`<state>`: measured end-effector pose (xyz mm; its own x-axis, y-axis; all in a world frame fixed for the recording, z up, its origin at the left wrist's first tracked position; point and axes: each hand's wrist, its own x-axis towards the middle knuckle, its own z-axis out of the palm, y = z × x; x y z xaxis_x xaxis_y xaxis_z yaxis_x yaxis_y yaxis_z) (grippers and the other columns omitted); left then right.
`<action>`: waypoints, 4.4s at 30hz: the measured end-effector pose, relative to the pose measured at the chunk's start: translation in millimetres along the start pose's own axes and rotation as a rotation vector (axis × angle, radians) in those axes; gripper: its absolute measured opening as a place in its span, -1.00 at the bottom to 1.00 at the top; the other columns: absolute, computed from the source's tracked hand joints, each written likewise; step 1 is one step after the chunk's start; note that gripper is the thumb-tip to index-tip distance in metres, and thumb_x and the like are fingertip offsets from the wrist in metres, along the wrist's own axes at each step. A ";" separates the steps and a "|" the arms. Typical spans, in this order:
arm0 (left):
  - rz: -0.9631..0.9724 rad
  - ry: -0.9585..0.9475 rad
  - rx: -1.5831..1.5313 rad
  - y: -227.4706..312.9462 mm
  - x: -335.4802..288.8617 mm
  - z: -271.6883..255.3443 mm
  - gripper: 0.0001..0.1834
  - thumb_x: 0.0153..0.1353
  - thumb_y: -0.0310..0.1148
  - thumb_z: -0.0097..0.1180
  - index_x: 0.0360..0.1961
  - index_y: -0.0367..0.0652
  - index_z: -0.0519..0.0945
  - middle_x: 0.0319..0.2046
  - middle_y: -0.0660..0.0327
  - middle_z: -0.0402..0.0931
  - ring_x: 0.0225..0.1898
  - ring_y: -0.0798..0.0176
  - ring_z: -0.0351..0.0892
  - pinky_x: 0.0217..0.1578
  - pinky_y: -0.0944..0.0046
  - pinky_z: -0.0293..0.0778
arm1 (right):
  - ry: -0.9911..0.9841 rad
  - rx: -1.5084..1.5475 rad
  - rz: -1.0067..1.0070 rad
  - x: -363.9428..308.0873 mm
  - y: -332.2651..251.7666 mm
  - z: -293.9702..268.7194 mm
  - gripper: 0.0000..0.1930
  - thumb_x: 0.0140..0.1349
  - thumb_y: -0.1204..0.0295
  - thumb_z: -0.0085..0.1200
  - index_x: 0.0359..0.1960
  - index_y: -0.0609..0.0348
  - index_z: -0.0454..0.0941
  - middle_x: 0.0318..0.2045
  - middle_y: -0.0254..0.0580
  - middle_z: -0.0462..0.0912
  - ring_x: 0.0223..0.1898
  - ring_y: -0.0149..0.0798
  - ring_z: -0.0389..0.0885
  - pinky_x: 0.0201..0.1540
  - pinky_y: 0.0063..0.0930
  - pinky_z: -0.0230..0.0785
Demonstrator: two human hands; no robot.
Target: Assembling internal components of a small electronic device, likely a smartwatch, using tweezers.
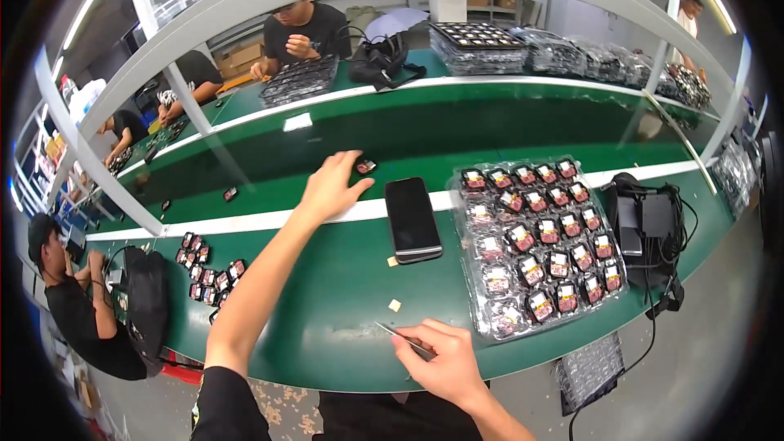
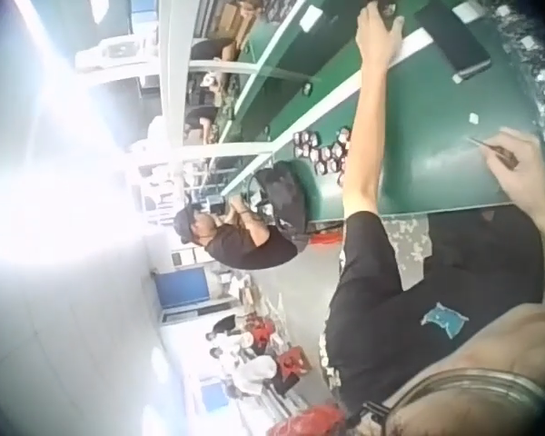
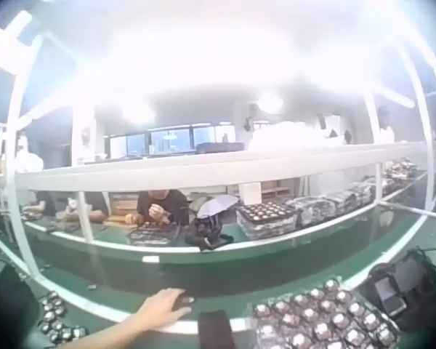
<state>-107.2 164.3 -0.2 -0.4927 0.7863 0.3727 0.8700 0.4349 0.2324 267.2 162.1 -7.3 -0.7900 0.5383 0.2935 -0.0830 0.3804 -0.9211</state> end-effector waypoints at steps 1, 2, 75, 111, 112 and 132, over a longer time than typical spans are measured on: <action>0.002 -0.017 -0.028 3.9 6.6 6.2 -0.37 0.42 -0.09 0.39 0.42 -0.09 0.54 0.27 0.01 0.63 0.33 -0.13 0.60 0.32 -0.07 0.56 | -0.012 -0.004 -0.007 0.5 -0.2 0.0 -0.84 0.33 0.49 0.41 -0.14 0.33 0.82 -0.49 -0.17 0.67 -0.57 -0.31 0.61 -0.46 -0.35 0.46; 0.026 -0.022 -0.085 3.2 12.7 10.4 -0.43 0.43 -0.16 0.37 0.37 -0.11 0.55 0.19 0.02 0.65 0.28 -0.12 0.62 0.27 -0.07 0.57 | -0.004 -0.019 0.006 0.7 -1.5 0.1 -0.84 0.33 0.49 0.42 -0.15 0.33 0.82 -0.48 -0.18 0.69 -0.56 -0.33 0.62 -0.46 -0.37 0.47; 0.306 -0.391 -0.559 53.4 -196.6 -67.7 -0.33 -0.09 0.03 0.71 -0.01 -0.15 0.83 -0.22 0.28 0.77 -0.32 0.27 0.63 -0.26 0.29 0.39 | -0.029 -0.361 -0.216 9.1 13.5 14.1 -0.69 0.01 0.73 0.52 -0.15 0.30 0.90 -0.49 -0.36 0.63 -0.62 -0.58 0.33 -0.58 -0.56 0.04; 0.431 -0.424 -0.556 46.1 -190.5 -68.0 -0.37 -0.03 0.07 0.64 -0.08 -0.20 0.84 -0.21 0.19 0.82 -0.22 0.16 0.72 -0.17 0.18 0.29 | -0.140 -0.201 -0.029 12.5 10.5 5.2 -0.80 0.10 0.71 0.46 -0.21 0.30 0.89 -0.54 -0.30 0.66 -0.57 -0.50 0.50 -0.53 -0.55 0.18; 0.432 -0.422 -0.555 46.5 -190.3 -68.8 -0.37 -0.03 0.07 0.64 -0.08 -0.20 0.84 -0.21 0.19 0.82 -0.22 0.16 0.72 -0.17 0.18 0.29 | -0.137 -0.204 -0.045 12.5 10.3 5.2 -0.80 0.10 0.71 0.46 -0.21 0.30 0.89 -0.54 -0.30 0.66 -0.57 -0.50 0.50 -0.53 -0.55 0.18; 0.368 -0.433 -0.563 47.4 -192.9 -68.7 -0.34 -0.09 -0.01 0.73 -0.02 -0.19 0.83 -0.22 0.25 0.76 -0.45 0.31 0.43 -0.25 0.25 0.21 | -0.108 -0.222 -0.173 5.8 13.8 8.2 -0.83 0.12 0.68 0.44 -0.24 0.31 0.77 -0.49 -0.26 0.53 -0.61 -0.29 0.50 -0.58 -0.32 0.30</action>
<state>27.7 3.1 0.7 -0.0240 0.9870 0.1589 0.7771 -0.0816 0.6241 256.5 164.2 -20.4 -0.8370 0.3723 0.4011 -0.0965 0.6211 -0.7778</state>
